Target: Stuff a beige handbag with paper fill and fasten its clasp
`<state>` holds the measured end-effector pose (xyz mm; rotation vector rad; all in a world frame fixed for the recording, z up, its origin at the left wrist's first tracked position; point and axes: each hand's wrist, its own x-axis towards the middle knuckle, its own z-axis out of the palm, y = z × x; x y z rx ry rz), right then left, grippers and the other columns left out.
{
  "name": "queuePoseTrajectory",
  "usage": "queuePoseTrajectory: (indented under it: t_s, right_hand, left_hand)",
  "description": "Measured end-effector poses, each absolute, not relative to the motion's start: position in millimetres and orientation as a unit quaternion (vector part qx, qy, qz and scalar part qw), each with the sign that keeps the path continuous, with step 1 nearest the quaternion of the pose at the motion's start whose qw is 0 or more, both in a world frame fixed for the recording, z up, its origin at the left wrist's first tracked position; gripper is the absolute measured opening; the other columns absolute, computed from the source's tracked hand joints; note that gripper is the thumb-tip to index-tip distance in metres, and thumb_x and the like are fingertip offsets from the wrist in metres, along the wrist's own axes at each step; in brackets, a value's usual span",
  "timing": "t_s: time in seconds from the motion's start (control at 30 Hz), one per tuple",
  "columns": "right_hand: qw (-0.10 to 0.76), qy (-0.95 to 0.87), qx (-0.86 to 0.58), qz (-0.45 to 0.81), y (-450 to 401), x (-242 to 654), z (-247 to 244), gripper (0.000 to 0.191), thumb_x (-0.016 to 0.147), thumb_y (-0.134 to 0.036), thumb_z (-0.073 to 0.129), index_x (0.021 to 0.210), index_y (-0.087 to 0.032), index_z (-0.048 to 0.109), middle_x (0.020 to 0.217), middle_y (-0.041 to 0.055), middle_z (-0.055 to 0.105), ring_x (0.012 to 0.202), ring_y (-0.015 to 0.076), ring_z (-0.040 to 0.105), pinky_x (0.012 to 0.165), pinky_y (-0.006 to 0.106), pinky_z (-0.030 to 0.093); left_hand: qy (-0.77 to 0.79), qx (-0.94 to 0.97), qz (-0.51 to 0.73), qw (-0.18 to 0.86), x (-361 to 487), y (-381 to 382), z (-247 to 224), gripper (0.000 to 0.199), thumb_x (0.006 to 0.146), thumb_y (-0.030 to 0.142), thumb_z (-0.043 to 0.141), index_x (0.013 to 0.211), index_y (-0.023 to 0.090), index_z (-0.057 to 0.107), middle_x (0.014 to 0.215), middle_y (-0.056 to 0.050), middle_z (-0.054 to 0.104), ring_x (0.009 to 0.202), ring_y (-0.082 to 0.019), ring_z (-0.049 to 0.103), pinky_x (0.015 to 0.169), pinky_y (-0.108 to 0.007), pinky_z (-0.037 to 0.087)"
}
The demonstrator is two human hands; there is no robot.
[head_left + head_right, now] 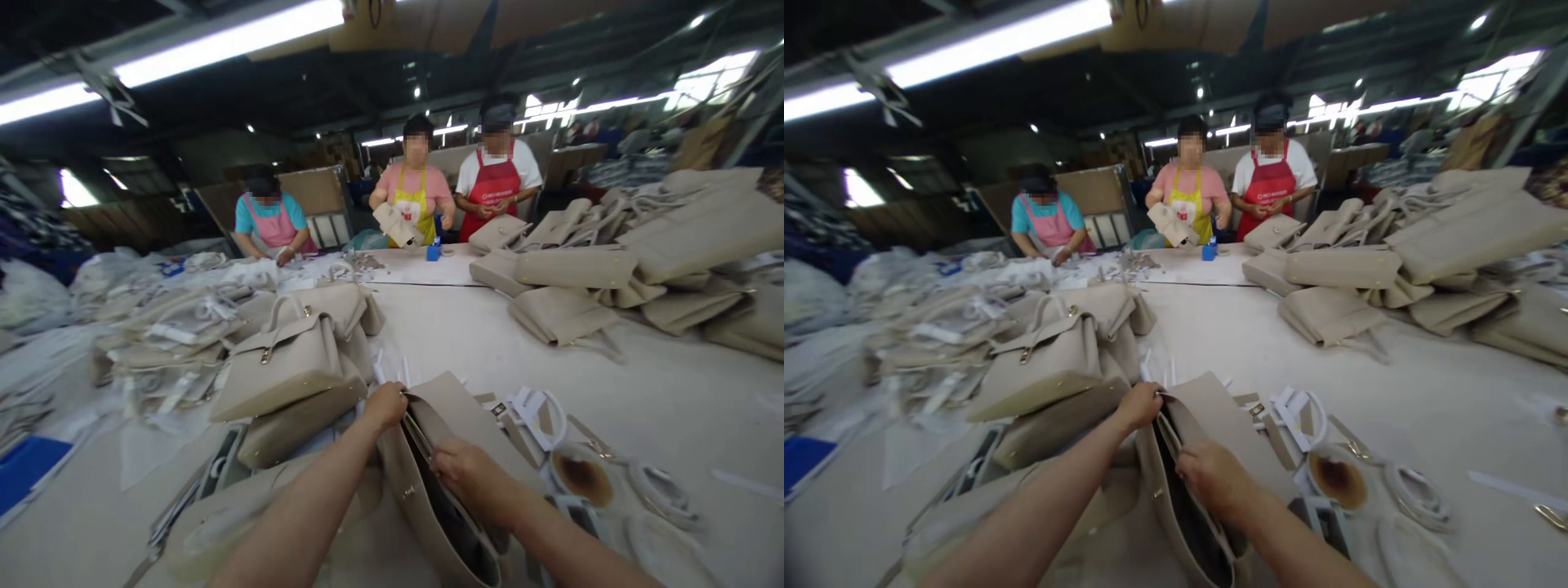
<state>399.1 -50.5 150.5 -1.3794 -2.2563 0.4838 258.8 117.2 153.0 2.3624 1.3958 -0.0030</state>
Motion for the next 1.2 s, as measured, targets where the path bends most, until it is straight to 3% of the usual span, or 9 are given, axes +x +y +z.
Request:
queuePoseTrajectory:
  t_s: [0.27,0.37,0.47,0.57,0.67,0.8,1.0,1.1,1.2]
  right_hand:
    - [0.263,-0.774,-0.542,0.197,-140.2,419.4,133.4,0.021,0.083,-0.009,0.045,0.09,-0.024,0.058,0.091,0.0041,0.064,0.086,0.0165,0.058,0.076,0.028,0.047]
    - [0.289,-0.756,-0.551,0.203,-146.5,416.2,139.4,0.023,0.083,-0.009,0.045,0.094,-0.024,0.059,0.096,0.0033,0.064,0.09,0.0156,0.058,0.079,0.028,0.047]
    - [0.296,-0.735,-0.573,0.21,-145.1,427.0,150.3,0.018,0.085,-0.019,0.047,0.096,-0.025,0.06,0.096,0.002,0.064,0.09,0.0147,0.057,0.081,0.028,0.046]
    - [0.293,-0.613,-0.717,0.158,-139.5,477.6,150.5,0.021,0.087,-0.033,0.046,0.099,-0.025,0.06,0.104,0.003,0.063,0.1,0.0155,0.055,0.091,0.028,0.041]
    - [0.221,-0.363,-0.9,0.098,-142.4,561.7,134.5,0.036,0.089,-0.035,0.034,0.113,-0.018,0.054,0.116,0.0075,0.059,0.105,0.0154,0.054,0.092,0.026,0.041]
    - [0.136,-0.235,-0.956,0.109,-158.7,651.3,94.9,0.05,0.085,-0.03,0.038,0.122,0.002,0.044,0.118,0.026,0.054,0.11,0.0302,0.052,0.09,0.041,0.041]
    - [0.052,-0.226,-0.961,0.152,-169.2,661.8,37.7,0.037,0.075,-0.038,0.053,0.102,-0.013,0.059,0.107,0.0174,0.062,0.101,0.0368,0.056,0.081,0.048,0.043]
    - [0.036,-0.218,-0.968,0.119,-168.7,660.3,22.0,0.051,0.08,-0.035,0.045,0.124,-0.01,0.044,0.103,0.0197,0.063,0.101,0.0368,0.056,0.081,0.05,0.041]
    - [0.04,-0.239,-0.963,0.113,-168.2,671.0,12.6,0.062,0.078,-0.031,0.046,0.136,-0.016,0.029,0.102,0.0184,0.064,0.099,0.0346,0.059,0.081,0.05,0.041]
  left_hand:
    - [0.435,0.888,0.047,0.138,262.9,76.1,180.3,0.036,0.082,0.025,0.048,0.117,0.018,0.05,0.117,-0.011,0.054,0.111,-0.023,0.048,0.095,-0.037,0.037]
    - [0.324,0.932,0.036,0.159,260.8,33.7,183.9,0.018,0.079,0.027,0.055,0.097,0.025,0.06,0.102,-0.002,0.06,0.103,-0.018,0.051,0.096,-0.032,0.036]
    - [0.264,0.945,0.068,0.178,251.1,-1.0,178.1,0.01,0.082,0.027,0.052,0.082,0.024,0.062,0.091,0.0,0.06,0.097,-0.017,0.052,0.102,-0.036,0.03]
    - [0.285,0.94,0.086,0.167,240.7,-11.4,170.2,0.019,0.08,0.019,0.05,0.092,0.028,0.063,0.103,-0.002,0.06,0.109,-0.02,0.047,0.107,-0.042,0.024]
    - [0.298,0.944,0.055,0.133,236.2,-8.3,166.8,0.042,0.07,0.007,0.048,0.1,0.032,0.062,0.113,-0.001,0.059,0.12,-0.023,0.041,0.108,-0.045,0.02]
    - [0.332,0.939,0.012,0.09,240.2,-8.1,170.2,0.039,0.072,0.011,0.048,0.1,0.033,0.063,0.111,-0.003,0.059,0.114,-0.025,0.045,0.103,-0.046,0.027]
    - [0.371,0.926,-0.035,0.055,259.4,-12.3,171.2,0.034,0.072,0.014,0.05,0.097,0.032,0.064,0.115,-0.005,0.056,0.112,-0.027,0.045,0.095,-0.045,0.033]
    - [0.372,0.926,-0.036,0.05,266.1,-12.3,167.1,0.031,0.072,0.013,0.049,0.093,0.03,0.064,0.11,-0.005,0.057,0.109,-0.027,0.046,0.092,-0.044,0.034]
    - [0.379,0.924,-0.022,0.042,267.5,-14.3,164.0,0.027,0.074,0.012,0.049,0.09,0.028,0.064,0.109,-0.005,0.057,0.106,-0.026,0.047,0.091,-0.043,0.035]
